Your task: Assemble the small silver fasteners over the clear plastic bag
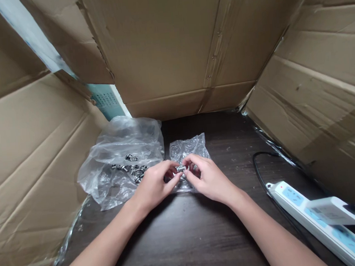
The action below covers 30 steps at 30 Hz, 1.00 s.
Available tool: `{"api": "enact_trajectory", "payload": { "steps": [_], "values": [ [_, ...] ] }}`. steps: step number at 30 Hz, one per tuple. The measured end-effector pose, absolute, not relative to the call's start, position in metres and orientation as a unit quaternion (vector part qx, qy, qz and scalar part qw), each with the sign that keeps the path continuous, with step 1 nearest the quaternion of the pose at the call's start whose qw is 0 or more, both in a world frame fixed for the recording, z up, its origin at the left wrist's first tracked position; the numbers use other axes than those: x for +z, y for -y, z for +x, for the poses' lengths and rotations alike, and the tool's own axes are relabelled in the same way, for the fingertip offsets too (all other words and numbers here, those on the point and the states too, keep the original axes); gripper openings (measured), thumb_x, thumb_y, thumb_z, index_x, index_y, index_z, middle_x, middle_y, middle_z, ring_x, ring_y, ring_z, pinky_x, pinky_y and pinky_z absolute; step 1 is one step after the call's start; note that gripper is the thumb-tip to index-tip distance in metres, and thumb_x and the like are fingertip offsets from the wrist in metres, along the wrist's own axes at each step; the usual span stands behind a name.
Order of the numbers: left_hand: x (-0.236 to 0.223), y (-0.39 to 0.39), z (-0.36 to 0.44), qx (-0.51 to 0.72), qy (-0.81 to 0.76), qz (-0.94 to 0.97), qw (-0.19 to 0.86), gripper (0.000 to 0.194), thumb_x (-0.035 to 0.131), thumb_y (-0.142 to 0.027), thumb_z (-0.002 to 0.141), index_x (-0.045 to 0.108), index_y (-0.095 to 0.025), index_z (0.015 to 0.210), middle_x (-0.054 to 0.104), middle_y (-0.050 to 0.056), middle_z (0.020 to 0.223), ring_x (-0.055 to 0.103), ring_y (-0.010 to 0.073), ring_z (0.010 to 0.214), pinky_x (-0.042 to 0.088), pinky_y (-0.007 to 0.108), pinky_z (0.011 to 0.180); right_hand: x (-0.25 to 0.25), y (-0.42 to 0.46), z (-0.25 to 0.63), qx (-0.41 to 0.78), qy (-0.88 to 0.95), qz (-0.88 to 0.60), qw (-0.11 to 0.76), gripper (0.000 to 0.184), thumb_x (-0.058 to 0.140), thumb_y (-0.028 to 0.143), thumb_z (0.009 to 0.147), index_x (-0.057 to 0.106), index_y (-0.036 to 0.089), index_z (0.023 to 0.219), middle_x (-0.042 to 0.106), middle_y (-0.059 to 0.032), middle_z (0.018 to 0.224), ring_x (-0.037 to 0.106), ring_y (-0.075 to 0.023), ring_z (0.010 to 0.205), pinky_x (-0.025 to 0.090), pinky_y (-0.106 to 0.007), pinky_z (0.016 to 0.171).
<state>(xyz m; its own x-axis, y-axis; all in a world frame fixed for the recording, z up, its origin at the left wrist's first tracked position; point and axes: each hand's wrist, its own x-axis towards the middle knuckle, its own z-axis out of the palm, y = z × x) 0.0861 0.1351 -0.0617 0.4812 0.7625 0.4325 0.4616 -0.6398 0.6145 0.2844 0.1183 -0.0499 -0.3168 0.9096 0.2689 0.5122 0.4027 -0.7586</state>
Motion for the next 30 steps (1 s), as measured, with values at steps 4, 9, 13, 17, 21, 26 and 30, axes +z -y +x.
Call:
{"api": "enact_trajectory", "payload": {
  "steps": [4, 9, 13, 17, 21, 26, 30],
  "values": [
    [-0.0638, -0.1360, 0.0851, 0.345, -0.366, 0.837, 0.215, 0.012, 0.064, -0.019, 0.093, 0.064, -0.017, 0.105, 0.071, 0.001, 0.086, 0.068, 0.0138, 0.075, 0.053, 0.025, 0.072, -0.0494, -0.1190, 0.2853, 0.277, 0.758, -0.470, 0.358, 0.017, 0.056, 0.007, 0.083, 0.056, 0.021, 0.093, 0.061, -0.0010, 0.094, 0.057, -0.0138, 0.080, 0.046, -0.028, 0.072],
    [-0.0628, -0.1355, 0.0841, 0.342, -0.360, 0.840, 0.217, 0.013, 0.062, -0.020, 0.094, 0.064, -0.018, 0.106, 0.071, 0.002, 0.087, 0.067, 0.0141, 0.076, 0.053, 0.026, 0.072, -0.0473, -0.1190, 0.2842, 0.287, 0.755, -0.468, 0.357, 0.015, 0.056, 0.011, 0.088, 0.061, 0.021, 0.098, 0.064, -0.0015, 0.096, 0.058, -0.0139, 0.079, 0.047, -0.029, 0.072],
    [-0.0611, -0.1349, 0.0850, 0.344, -0.363, 0.842, 0.200, 0.012, 0.065, -0.022, 0.092, 0.065, -0.018, 0.103, 0.068, 0.001, 0.082, 0.064, 0.0140, 0.073, 0.051, 0.026, 0.070, -0.0461, -0.1178, 0.2827, 0.288, 0.757, -0.455, 0.371, 0.018, 0.056, 0.006, 0.084, 0.064, 0.020, 0.093, 0.064, -0.0020, 0.094, 0.059, -0.0144, 0.081, 0.046, -0.028, 0.072],
    [-0.0613, -0.1348, 0.0845, 0.343, -0.366, 0.841, 0.203, 0.007, 0.066, -0.020, 0.090, 0.065, -0.017, 0.097, 0.067, 0.000, 0.079, 0.063, 0.0131, 0.071, 0.050, 0.024, 0.068, -0.0437, -0.1174, 0.2826, 0.299, 0.745, -0.441, 0.401, 0.021, 0.053, 0.001, 0.081, 0.064, 0.020, 0.085, 0.063, -0.0016, 0.091, 0.059, -0.0149, 0.084, 0.046, -0.027, 0.068],
    [-0.0627, -0.1346, 0.0829, 0.346, -0.362, 0.842, 0.200, 0.010, 0.066, -0.022, 0.092, 0.065, -0.017, 0.100, 0.068, 0.001, 0.081, 0.064, 0.0140, 0.073, 0.050, 0.026, 0.070, -0.0451, -0.1189, 0.2834, 0.289, 0.740, -0.459, 0.398, 0.023, 0.054, 0.003, 0.082, 0.065, 0.020, 0.093, 0.063, -0.0018, 0.093, 0.059, -0.0152, 0.085, 0.047, -0.027, 0.069],
    [-0.0632, -0.1349, 0.0835, 0.348, -0.356, 0.845, 0.193, 0.015, 0.064, -0.023, 0.094, 0.065, -0.018, 0.108, 0.068, 0.002, 0.086, 0.065, 0.0151, 0.077, 0.052, 0.028, 0.073, -0.0481, -0.1196, 0.2824, 0.276, 0.754, -0.471, 0.365, 0.022, 0.053, 0.005, 0.086, 0.066, 0.019, 0.097, 0.062, -0.0035, 0.098, 0.058, -0.0158, 0.087, 0.047, -0.030, 0.076],
    [-0.0640, -0.1358, 0.0845, 0.349, -0.349, 0.850, 0.187, 0.017, 0.063, -0.021, 0.094, 0.065, -0.018, 0.110, 0.069, 0.003, 0.089, 0.066, 0.0151, 0.079, 0.053, 0.028, 0.075, -0.0473, -0.1186, 0.2821, 0.276, 0.763, -0.480, 0.333, 0.017, 0.055, 0.006, 0.085, 0.064, 0.018, 0.092, 0.060, -0.0043, 0.101, 0.058, -0.0159, 0.087, 0.047, -0.032, 0.078]
  ]
}}
